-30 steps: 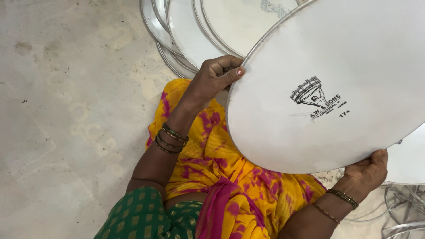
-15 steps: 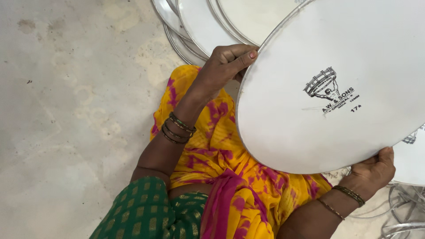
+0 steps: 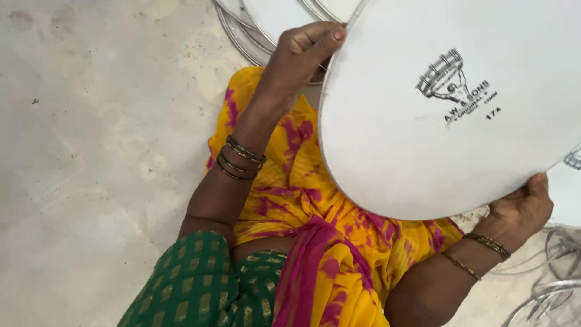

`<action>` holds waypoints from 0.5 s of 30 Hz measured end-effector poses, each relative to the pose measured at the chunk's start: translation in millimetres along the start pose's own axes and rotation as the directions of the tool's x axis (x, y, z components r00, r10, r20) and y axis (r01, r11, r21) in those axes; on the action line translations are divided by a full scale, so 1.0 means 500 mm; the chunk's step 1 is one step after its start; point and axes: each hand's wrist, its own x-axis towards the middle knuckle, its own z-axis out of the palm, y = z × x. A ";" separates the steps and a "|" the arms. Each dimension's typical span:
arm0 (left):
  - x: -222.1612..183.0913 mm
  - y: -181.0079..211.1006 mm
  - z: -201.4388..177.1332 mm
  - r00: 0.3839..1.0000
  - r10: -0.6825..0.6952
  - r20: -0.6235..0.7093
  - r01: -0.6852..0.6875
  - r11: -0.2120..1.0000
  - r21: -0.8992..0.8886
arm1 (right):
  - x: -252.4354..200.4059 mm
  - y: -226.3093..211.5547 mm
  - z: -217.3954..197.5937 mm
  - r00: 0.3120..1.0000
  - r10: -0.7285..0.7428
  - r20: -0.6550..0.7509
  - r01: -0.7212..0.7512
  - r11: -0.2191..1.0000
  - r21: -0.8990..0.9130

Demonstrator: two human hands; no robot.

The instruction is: The person assembles drumheads by placing metal rings onto white membranes and using pliers to secure the wire frames around the edges.

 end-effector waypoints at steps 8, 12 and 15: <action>0.035 0.036 -0.013 0.998 0.067 0.021 -0.070 0.987 0.142 | -0.001 -0.014 -0.005 0.999 -0.025 0.027 0.017 0.965 0.263; 0.065 0.091 0.009 0.971 0.222 0.084 -0.235 0.950 0.207 | -0.019 -0.020 0.012 0.993 -0.101 0.059 0.083 0.965 0.250; 0.086 0.131 0.039 0.942 0.314 0.117 -0.334 0.907 0.256 | -0.033 -0.024 0.020 0.986 -0.156 0.062 0.141 0.970 0.197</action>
